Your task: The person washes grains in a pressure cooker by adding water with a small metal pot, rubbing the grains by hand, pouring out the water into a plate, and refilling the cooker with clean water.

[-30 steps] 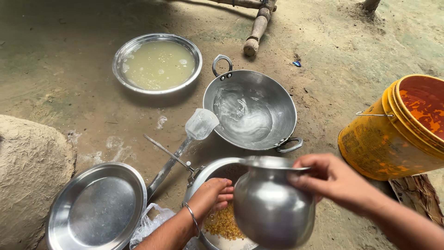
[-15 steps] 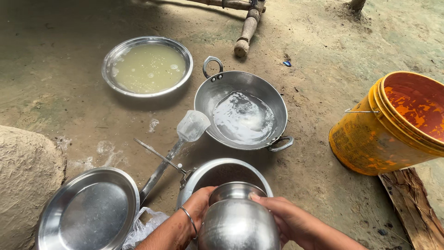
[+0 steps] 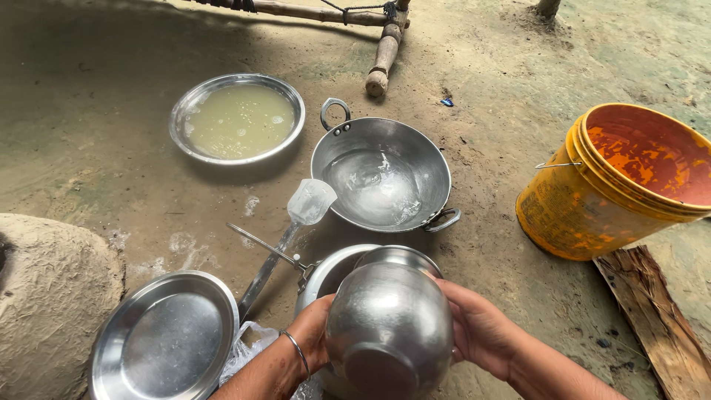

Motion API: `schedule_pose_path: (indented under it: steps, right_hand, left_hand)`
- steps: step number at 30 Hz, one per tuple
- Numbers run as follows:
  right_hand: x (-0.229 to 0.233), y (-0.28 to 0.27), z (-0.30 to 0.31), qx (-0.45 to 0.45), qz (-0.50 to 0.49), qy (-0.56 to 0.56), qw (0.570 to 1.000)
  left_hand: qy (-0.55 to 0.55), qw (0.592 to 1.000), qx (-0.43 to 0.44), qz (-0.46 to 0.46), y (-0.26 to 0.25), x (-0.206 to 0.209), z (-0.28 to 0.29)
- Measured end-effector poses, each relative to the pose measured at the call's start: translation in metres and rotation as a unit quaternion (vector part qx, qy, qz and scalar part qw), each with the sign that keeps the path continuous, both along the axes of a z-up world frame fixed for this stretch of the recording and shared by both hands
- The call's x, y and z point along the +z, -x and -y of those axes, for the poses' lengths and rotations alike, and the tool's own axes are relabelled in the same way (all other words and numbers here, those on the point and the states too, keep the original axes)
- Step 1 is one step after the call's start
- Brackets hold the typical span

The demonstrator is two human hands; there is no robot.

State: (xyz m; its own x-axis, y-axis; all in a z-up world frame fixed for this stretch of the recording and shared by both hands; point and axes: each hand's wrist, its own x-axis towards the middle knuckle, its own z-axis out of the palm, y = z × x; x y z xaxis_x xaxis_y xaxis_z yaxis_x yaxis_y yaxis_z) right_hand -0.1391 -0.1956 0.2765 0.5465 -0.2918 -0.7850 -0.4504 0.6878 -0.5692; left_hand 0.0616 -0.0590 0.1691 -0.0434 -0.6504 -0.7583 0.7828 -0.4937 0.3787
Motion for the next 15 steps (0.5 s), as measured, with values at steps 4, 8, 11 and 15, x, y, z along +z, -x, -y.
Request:
schedule_pose_path:
  steps: [4, 8, 11, 15]
  right_hand:
    - [0.008, 0.006, -0.004, 0.065, 0.038, 0.094, 0.993]
    - [0.013, 0.006, 0.001, 0.086, 0.037, 0.149, 0.984]
    - [0.022, -0.006, 0.008, 0.134, 0.046, 0.248, 0.958]
    - [0.035, -0.031, 0.012, 0.171, 0.053, 0.423, 0.888]
  left_hand:
    - [0.095, 0.992, 0.049, -0.068, -0.002, -0.009, 0.002]
    - [0.097, 0.994, 0.030, -0.039, -0.014, -0.005, 0.012]
    - [0.088, 0.995, 0.035, 0.018, -0.019, 0.027, 0.013]
    - [0.003, 0.995, 0.081, 0.052, -0.030, 0.070, 0.025]
